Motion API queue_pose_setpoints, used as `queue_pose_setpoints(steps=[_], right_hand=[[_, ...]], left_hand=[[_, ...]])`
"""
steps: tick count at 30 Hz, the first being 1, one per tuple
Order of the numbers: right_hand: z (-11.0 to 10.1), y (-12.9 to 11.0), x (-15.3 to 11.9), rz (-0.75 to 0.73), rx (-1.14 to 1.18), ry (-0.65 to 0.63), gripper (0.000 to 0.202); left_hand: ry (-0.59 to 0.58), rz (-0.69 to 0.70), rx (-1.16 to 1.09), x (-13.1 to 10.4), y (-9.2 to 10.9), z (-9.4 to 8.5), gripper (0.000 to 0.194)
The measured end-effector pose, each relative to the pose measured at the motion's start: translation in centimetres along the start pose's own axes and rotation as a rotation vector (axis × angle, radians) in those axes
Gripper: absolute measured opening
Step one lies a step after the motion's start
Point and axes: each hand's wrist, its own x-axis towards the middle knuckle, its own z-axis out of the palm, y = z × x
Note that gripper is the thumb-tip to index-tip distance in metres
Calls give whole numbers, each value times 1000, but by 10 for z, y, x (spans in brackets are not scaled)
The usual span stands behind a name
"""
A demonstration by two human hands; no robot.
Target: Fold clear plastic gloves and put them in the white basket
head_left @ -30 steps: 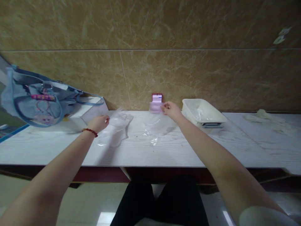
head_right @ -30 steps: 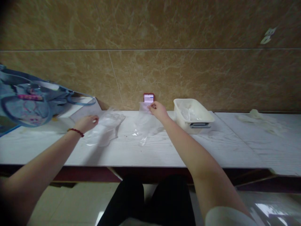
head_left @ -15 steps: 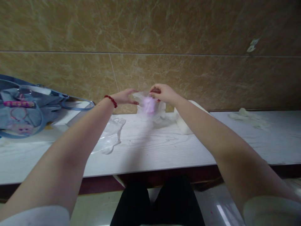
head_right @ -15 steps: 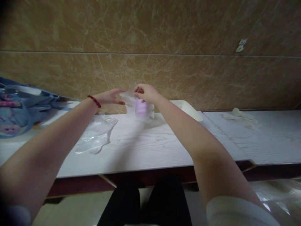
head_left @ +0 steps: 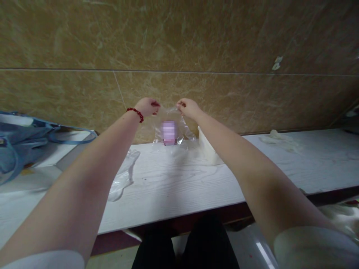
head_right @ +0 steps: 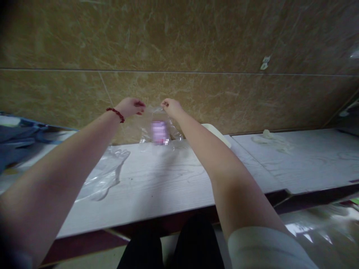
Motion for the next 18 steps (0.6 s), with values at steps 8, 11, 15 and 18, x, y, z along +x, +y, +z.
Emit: queue_pose_setpoints(steps=[8,11,15,18], right_hand=[[4,-10,-32,-123,58,78,23],[19,-2,-72,-170,47,66,24],[47,17,-133,-148,-41,24,24],[64,31,-172,-112,-121,13,23]], left_hand=[[270,225,147,-49,0,-2,27],[210,276,151,-83,-18,24,27],[165,316,137,-129,-38,70,29],[95,386,147,-158,-50,102,28]])
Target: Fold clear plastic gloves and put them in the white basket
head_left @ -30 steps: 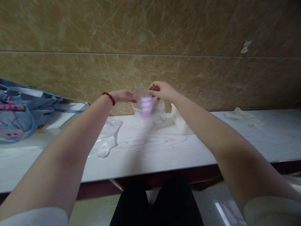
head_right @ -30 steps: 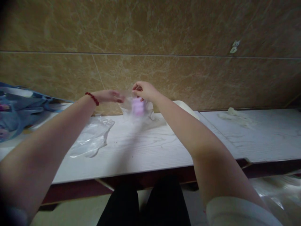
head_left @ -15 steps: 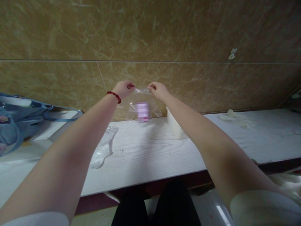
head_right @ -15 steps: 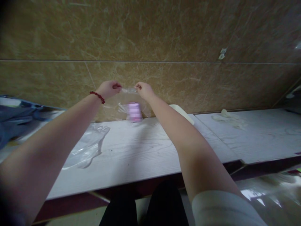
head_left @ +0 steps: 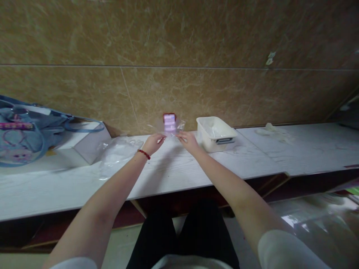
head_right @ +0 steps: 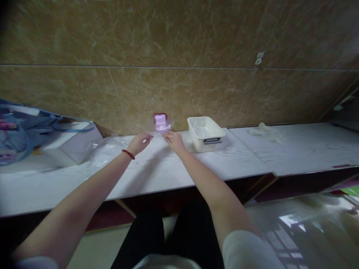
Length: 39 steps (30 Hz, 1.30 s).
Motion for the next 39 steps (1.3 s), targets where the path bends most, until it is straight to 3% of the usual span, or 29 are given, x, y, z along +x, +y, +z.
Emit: queue_pose_setpoints(steps=[5,9,16,28,31,35,39], right_hand=[[18,15,-48,52,-93,-82,23],[23,25,-78,53,-167,-204,24],[18,25,-111,-54,-186,-330,26],[13,20,-119,-99,-151,-321,26],[8,13,-122,-110,-138,-316,24],[2,8,-125,-128,-110,-288,23],[4,11,-110,-55,-79,-169,29]], left_hand=[[-108,68,6,-43,1,36,28],[-197,52,15,-68,8,45,30],[-314,105,-9,-99,15,40,34],[-262,116,102,-123,9,27,34],[-283,108,16,-126,6,22,35],[-221,-114,-144,-129,2,20,38],[-130,-443,-81,-119,-12,21,44]])
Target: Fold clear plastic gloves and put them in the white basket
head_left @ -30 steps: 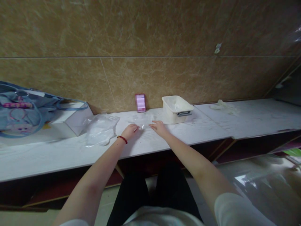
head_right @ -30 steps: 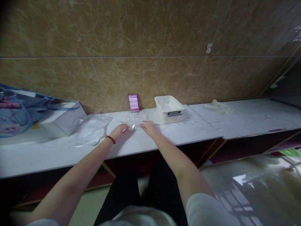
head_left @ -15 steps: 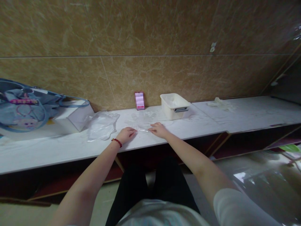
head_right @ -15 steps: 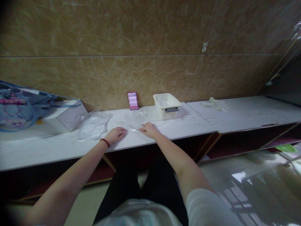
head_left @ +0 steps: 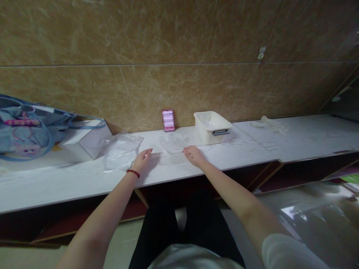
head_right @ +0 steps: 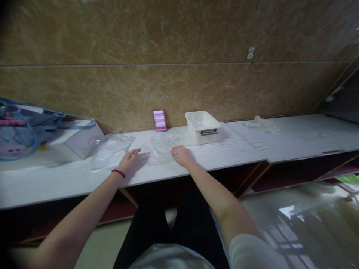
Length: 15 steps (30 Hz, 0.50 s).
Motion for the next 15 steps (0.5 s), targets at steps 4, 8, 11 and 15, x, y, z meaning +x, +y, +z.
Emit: queue_pose_setpoints(steps=[4,8,11,15], right_hand=[[5,1,38,24,-27,6,29],[20,-11,74,-112,-82,-205,36],[38,-21,90,-163,-126,-379,42],[60,-22,103,-106,-158,-561,41]], left_hand=[[-35,-241,115,34,-7,-2,41],[-60,-328,214,67,-10,1,46],[-125,-390,259,84,-12,5,45],[-216,-367,244,96,-17,7,29]])
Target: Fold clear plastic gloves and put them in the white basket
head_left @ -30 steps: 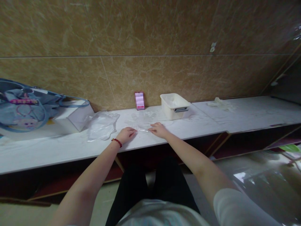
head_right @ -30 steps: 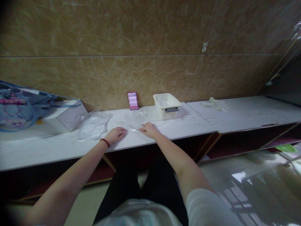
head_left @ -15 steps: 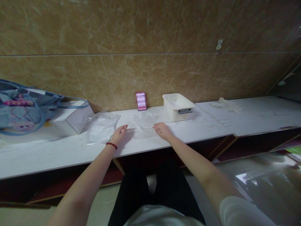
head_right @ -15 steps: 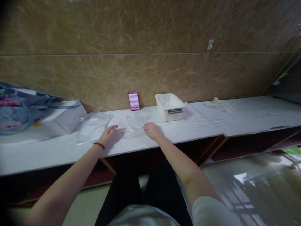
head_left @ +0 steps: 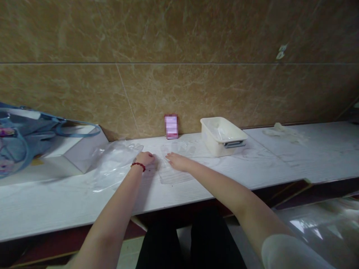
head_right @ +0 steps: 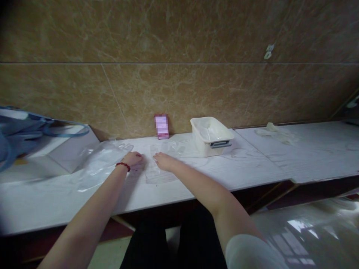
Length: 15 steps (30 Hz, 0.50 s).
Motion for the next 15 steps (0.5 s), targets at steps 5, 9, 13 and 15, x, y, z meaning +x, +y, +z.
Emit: queue_pose_setpoints(steps=[5,9,13,15], right_hand=[[8,8,10,87,54,-80,47],[13,10,3,138,72,-56,60],[17,8,-3,128,74,-35,64],[18,7,-4,120,82,-37,65]], left_hand=[[-30,67,-55,5,-11,0,24],[-57,23,-292,2,-14,4,26],[-112,-70,-689,-7,-7,5,37],[-120,-105,-826,-12,-2,5,41]])
